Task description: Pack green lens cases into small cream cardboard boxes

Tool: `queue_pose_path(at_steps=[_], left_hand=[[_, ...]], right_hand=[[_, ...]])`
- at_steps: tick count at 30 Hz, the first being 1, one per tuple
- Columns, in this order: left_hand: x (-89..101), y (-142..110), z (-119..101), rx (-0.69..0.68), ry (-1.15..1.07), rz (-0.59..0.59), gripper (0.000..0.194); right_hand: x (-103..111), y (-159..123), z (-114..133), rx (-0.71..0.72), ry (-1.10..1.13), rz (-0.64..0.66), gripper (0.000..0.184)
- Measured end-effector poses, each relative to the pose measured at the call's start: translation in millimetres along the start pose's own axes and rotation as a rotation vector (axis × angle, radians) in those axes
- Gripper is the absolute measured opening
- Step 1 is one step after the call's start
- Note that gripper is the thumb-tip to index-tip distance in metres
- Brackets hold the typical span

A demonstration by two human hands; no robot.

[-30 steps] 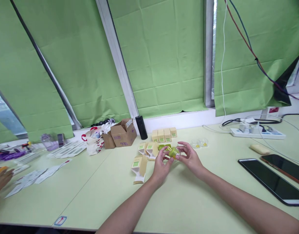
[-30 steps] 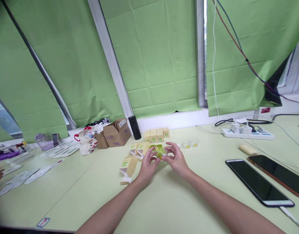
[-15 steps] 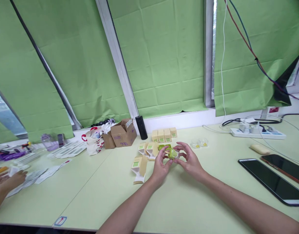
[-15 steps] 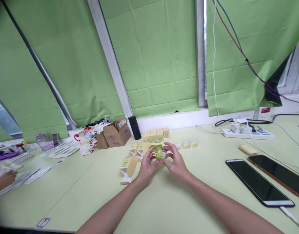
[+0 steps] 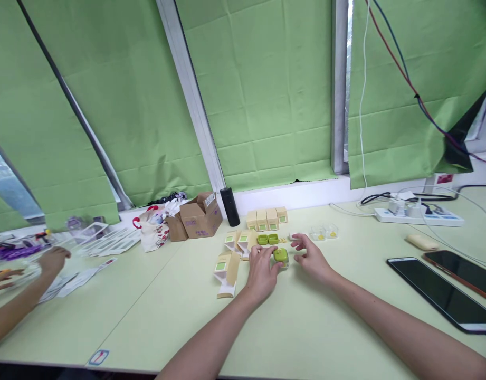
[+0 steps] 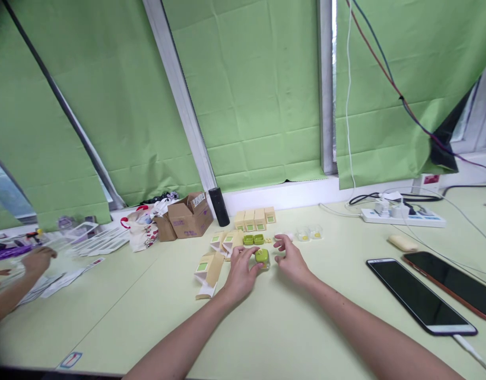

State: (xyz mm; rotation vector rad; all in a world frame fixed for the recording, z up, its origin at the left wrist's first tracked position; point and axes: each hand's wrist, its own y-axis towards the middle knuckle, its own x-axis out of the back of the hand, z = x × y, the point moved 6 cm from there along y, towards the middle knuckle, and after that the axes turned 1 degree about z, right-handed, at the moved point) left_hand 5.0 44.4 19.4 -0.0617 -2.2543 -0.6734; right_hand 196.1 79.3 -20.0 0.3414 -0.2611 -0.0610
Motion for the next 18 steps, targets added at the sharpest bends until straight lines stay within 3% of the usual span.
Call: queue_pose_path(at_steps=[9, 14, 18], left_hand=[[-4.1, -2.4, -3.1, 0.018, 0.092, 0.087, 0.041], [-2.2, -3.3, -5.9, -0.028, 0.060, 0.039, 0.039], [1.9, -4.5, -7.2, -0.030, 0.050, -0.005, 0.050]], right_hand=[[-1.6, 5.8, -17.1, -0.042, -0.036, 0.015, 0.062], [-0.5, 6.3, -18.0, -0.038, -0.026, 0.001, 0.063], [0.2, 6.6, -17.7, -0.041, -0.018, 0.000, 0.062]])
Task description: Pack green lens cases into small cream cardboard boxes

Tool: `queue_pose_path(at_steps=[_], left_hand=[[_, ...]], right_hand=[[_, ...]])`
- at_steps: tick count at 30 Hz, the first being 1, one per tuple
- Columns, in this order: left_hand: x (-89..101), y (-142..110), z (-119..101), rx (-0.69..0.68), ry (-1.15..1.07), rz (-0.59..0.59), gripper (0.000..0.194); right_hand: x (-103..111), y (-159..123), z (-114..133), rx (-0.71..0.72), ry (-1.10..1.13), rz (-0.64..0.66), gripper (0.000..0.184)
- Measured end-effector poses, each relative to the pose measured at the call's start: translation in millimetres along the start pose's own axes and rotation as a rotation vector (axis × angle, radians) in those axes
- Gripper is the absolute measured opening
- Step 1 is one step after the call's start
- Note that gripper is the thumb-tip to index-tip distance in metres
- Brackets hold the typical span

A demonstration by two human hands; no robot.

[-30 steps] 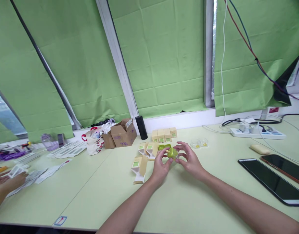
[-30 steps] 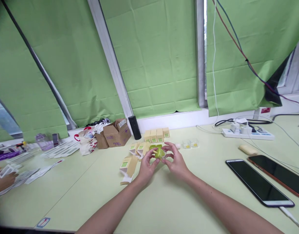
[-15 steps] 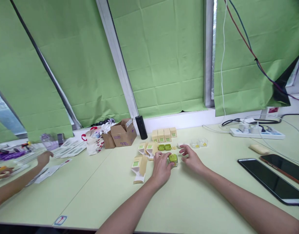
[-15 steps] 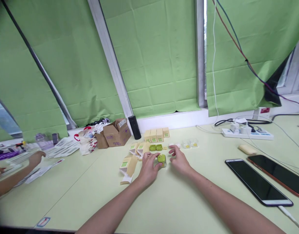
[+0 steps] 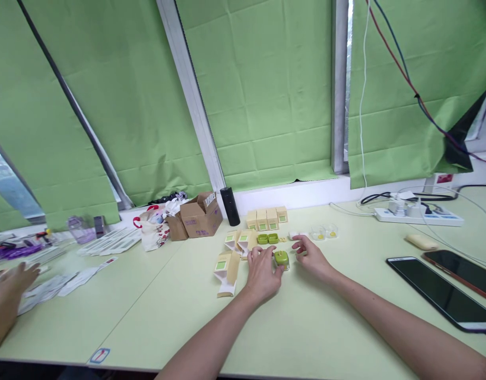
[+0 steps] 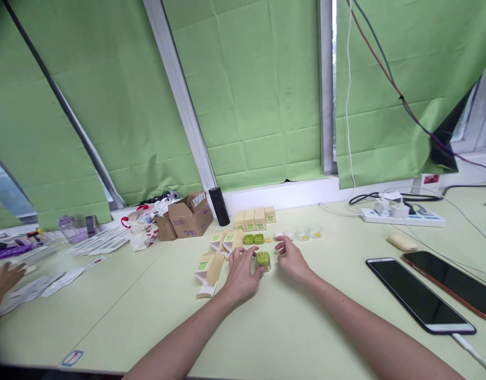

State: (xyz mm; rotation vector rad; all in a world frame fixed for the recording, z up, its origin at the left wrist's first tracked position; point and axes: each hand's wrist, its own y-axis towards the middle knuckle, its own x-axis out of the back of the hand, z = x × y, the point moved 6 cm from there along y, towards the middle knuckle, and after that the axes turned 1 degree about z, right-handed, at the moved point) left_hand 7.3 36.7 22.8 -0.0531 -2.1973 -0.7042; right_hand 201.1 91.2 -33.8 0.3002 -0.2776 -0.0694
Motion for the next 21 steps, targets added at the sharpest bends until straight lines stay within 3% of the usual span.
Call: queue_pose_path(at_steps=[4, 7, 10, 16, 21], left_hand=[[18.8, 5.8, 1.7, 0.037, 0.023, -0.076, 0.046], [41.3, 16.6, -0.4, 0.031, 0.187, -0.089, 0.045], [65.4, 28.2, -4.6, 0.031, 0.372, -0.030, 0.039], [114.7, 34.6, 3.7, 0.285, 0.775, 0.101, 0.037], [119.9, 22.7, 31.7, 0.440, 0.883, 0.288, 0.050]], right_hand=[[1.2, -0.5, 0.0, -0.008, 0.002, -0.006, 0.063], [2.3, -1.4, 0.6, -0.011, 0.002, -0.016, 0.062], [3.0, -2.2, 1.7, -0.010, 0.001, -0.026, 0.061], [3.7, -1.2, 1.4, -0.003, -0.004, -0.042, 0.060], [3.4, -0.6, 0.8, 0.011, -0.009, -0.044, 0.058]])
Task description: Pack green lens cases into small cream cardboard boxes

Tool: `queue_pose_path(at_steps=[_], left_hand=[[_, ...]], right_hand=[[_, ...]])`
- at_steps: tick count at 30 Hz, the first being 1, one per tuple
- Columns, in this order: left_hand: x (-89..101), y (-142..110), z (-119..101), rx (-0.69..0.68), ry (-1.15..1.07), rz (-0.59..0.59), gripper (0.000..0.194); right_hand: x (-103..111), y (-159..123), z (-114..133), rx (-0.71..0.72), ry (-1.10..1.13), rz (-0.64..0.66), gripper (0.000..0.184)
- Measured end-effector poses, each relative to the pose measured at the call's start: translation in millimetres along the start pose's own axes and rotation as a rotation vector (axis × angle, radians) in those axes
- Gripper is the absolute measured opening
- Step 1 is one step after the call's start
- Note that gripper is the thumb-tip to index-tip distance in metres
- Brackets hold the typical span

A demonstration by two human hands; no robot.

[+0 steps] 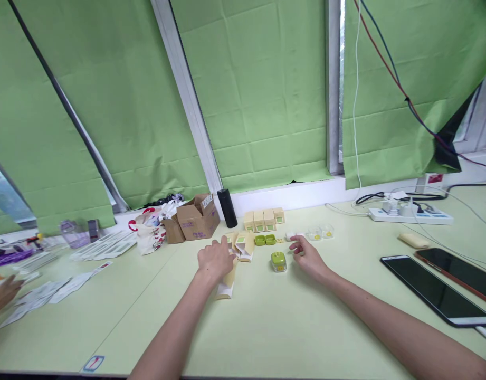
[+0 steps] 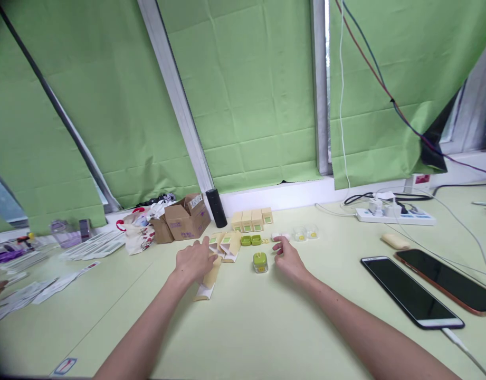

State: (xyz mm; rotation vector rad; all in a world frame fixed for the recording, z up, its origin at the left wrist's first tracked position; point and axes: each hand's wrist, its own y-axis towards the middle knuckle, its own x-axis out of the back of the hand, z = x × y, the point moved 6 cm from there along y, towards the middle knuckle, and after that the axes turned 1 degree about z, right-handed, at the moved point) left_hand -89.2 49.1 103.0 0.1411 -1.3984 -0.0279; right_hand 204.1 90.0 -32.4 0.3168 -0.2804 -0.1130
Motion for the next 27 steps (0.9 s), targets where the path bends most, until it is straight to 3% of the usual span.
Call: queue_pose_path(at_steps=[5, 10, 20, 24, 27], left_hand=[[-24.4, -4.0, 1.9, -0.011, 0.015, 0.069, 0.062], [-23.8, -19.8, -1.1, -0.042, 0.033, 0.083, 0.057], [35.9, -57.9, -19.1, -0.098, 0.025, 0.006, 0.053], [53.4, -55.6, -39.2, -0.149, -0.069, -0.142, 0.046], [52.2, -45.2, -56.7, -0.203, -0.209, -0.272, 0.050]], right_hand=[[0.2, -1.1, 2.2, 0.007, -0.008, -0.020, 0.054], [1.5, -2.2, 7.6, 0.009, -0.010, -0.025, 0.055], [8.3, -8.0, 24.7, 0.056, 0.023, -0.091, 0.052], [11.9, -13.3, 41.1, 0.152, -0.008, -0.124, 0.046], [10.4, -19.8, 57.4, 0.249, -0.047, -0.107, 0.037]])
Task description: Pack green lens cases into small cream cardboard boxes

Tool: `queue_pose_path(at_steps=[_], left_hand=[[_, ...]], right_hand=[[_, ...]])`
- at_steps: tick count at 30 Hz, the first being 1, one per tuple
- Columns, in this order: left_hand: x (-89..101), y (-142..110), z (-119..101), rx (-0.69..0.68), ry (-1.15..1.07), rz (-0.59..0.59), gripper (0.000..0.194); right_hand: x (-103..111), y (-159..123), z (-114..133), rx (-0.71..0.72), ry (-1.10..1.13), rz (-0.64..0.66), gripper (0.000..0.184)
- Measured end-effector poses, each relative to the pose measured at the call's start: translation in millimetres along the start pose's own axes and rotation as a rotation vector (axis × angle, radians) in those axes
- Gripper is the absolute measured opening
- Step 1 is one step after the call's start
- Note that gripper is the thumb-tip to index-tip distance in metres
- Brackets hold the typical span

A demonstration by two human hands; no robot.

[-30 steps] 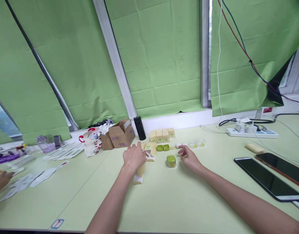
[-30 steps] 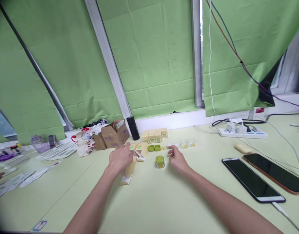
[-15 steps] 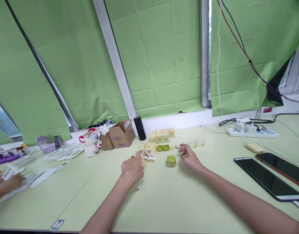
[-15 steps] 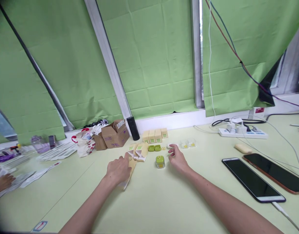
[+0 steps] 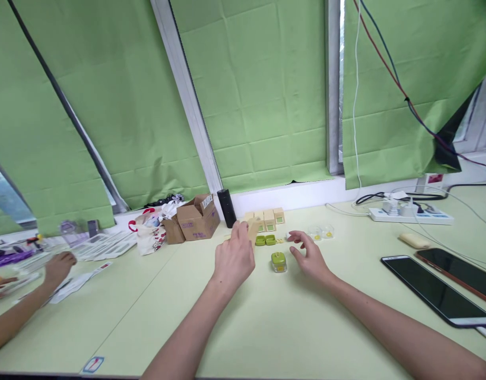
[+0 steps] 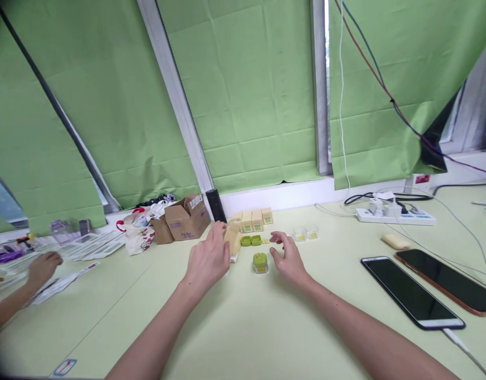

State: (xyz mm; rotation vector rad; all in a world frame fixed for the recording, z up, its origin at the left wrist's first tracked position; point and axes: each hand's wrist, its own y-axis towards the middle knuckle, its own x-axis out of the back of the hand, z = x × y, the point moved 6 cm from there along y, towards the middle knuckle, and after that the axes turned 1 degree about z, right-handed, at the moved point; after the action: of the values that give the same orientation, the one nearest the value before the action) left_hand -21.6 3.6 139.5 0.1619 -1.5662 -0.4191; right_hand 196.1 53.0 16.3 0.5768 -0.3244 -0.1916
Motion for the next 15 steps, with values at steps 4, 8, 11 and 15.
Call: queue_pose_path(at_steps=[4, 8, 11, 15], left_hand=[[-24.7, 12.9, -18.6, -0.129, -0.263, -0.158, 0.044], [-47.6, 13.2, -34.9, -0.308, -0.599, -0.271, 0.032], [-61.4, 7.4, -42.1, -0.391, -0.657, -0.280, 0.026], [-68.2, -3.5, -45.4, -0.523, -0.614, -0.309, 0.031]], right_hand=[[-5.4, -3.4, 16.9, 0.059, 0.024, 0.055, 0.036], [-13.6, -4.5, 21.9, 0.043, 0.143, 0.106, 0.042], [-18.2, -5.0, 21.5, 0.021, 0.252, 0.114, 0.042], [-14.0, -4.7, 19.7, -0.005, 0.216, 0.036, 0.045]])
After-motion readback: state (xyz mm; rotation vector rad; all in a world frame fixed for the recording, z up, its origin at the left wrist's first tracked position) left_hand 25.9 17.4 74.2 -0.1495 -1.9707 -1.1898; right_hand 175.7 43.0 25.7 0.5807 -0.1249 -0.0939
